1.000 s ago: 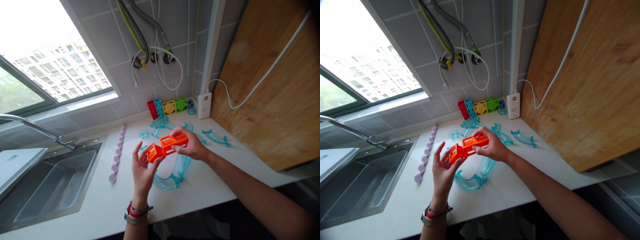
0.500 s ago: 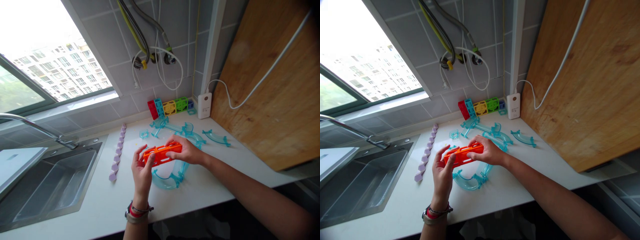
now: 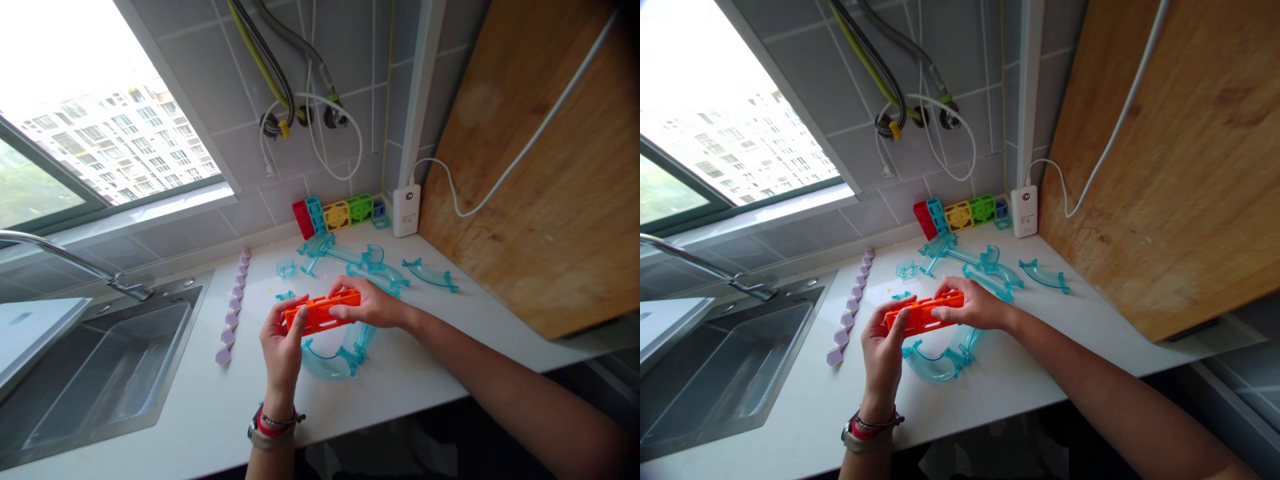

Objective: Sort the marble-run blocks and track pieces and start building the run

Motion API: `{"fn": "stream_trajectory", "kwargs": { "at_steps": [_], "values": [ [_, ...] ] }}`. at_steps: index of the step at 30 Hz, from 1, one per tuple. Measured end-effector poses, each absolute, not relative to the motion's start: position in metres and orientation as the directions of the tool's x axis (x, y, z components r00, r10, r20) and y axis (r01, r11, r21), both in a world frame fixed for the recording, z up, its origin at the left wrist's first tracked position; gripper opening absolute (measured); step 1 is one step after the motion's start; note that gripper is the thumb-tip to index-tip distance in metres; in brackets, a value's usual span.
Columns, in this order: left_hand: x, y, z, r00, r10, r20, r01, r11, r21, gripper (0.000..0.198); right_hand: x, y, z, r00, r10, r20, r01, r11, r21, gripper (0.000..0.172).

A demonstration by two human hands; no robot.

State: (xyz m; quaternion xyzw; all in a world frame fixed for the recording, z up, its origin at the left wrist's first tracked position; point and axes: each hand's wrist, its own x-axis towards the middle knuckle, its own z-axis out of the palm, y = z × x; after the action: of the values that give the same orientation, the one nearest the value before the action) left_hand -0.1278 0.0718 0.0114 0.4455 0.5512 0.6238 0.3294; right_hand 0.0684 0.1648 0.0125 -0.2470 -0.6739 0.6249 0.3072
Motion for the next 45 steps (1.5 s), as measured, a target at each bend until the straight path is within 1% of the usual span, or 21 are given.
{"fn": "stream_trajectory", "kwargs": {
  "at_steps": [2, 4, 8, 11, 14, 18, 21, 24, 26, 28, 32, 36, 38, 42, 45],
  "values": [
    [-0.128, 0.072, 0.011, -0.380, 0.901, 0.208, 0.095, -0.186, 0.978, 0.029, 0.068, 0.165, 0.013, -0.691, 0.715, 0.101, -0.055, 0.088, -0.995, 0.033],
    [-0.129, 0.071, 0.011, -0.359, 0.898, 0.256, 0.139, -0.220, 0.966, 0.027, 0.067, 0.164, 0.014, -0.709, 0.701, 0.074, -0.053, 0.052, -0.997, 0.033],
    [-0.128, 0.066, 0.011, -0.227, 0.879, 0.419, 0.259, -0.360, 0.896, 0.028, 0.065, 0.163, 0.016, -0.765, 0.644, -0.025, -0.066, -0.117, -0.991, 0.038],
    [-0.126, 0.064, 0.011, -0.181, 0.859, 0.478, 0.290, -0.418, 0.861, 0.041, 0.065, 0.162, 0.017, -0.728, 0.685, -0.025, -0.144, -0.189, -0.971, 0.039],
    [-0.125, 0.065, 0.011, -0.250, 0.859, 0.447, 0.274, -0.380, 0.883, 0.046, 0.064, 0.160, 0.018, -0.666, 0.743, 0.061, -0.236, -0.132, -0.963, 0.039],
    [-0.127, 0.068, 0.012, -0.317, 0.879, 0.357, 0.199, -0.306, 0.931, 0.043, 0.062, 0.156, 0.016, -0.605, 0.775, 0.183, -0.254, 0.031, -0.967, 0.037],
    [-0.129, 0.069, 0.011, -0.322, 0.909, 0.266, 0.127, -0.237, 0.963, 0.041, 0.061, 0.153, 0.016, -0.565, 0.794, 0.224, -0.223, 0.115, -0.968, 0.035],
    [-0.128, 0.069, 0.011, -0.307, 0.925, 0.222, 0.106, -0.199, 0.974, 0.043, 0.061, 0.153, 0.017, -0.554, 0.803, 0.222, -0.219, 0.116, -0.969, 0.035],
    [-0.127, 0.068, 0.012, -0.312, 0.915, 0.254, 0.129, -0.225, 0.966, 0.048, 0.060, 0.153, 0.017, -0.564, 0.805, 0.186, -0.227, 0.066, -0.972, 0.034],
    [-0.125, 0.068, 0.013, -0.327, 0.891, 0.316, 0.150, -0.281, 0.948, 0.051, 0.060, 0.154, 0.017, -0.583, 0.800, 0.145, -0.223, 0.014, -0.975, 0.033],
    [-0.122, 0.068, 0.013, -0.328, 0.850, 0.413, 0.163, -0.379, 0.911, 0.052, 0.060, 0.155, 0.017, -0.627, 0.776, 0.072, -0.202, -0.073, -0.977, 0.035],
    [-0.122, 0.067, 0.012, -0.318, 0.822, 0.472, 0.208, -0.425, 0.881, 0.053, 0.059, 0.155, 0.018, -0.652, 0.758, 0.010, -0.178, -0.140, -0.974, 0.035],
    [-0.122, 0.067, 0.012, -0.321, 0.820, 0.474, 0.215, -0.425, 0.879, 0.052, 0.059, 0.153, 0.018, -0.641, 0.766, 0.036, -0.196, -0.117, -0.974, 0.034],
    [-0.123, 0.066, 0.012, -0.347, 0.827, 0.443, 0.201, -0.396, 0.896, 0.052, 0.058, 0.149, 0.018, -0.572, 0.805, 0.160, -0.250, 0.014, -0.968, 0.034],
    [-0.124, 0.067, 0.012, -0.349, 0.842, 0.411, 0.189, -0.366, 0.911, 0.051, 0.058, 0.149, 0.018, -0.567, 0.809, 0.155, -0.234, 0.022, -0.972, 0.035]
  ]
}}
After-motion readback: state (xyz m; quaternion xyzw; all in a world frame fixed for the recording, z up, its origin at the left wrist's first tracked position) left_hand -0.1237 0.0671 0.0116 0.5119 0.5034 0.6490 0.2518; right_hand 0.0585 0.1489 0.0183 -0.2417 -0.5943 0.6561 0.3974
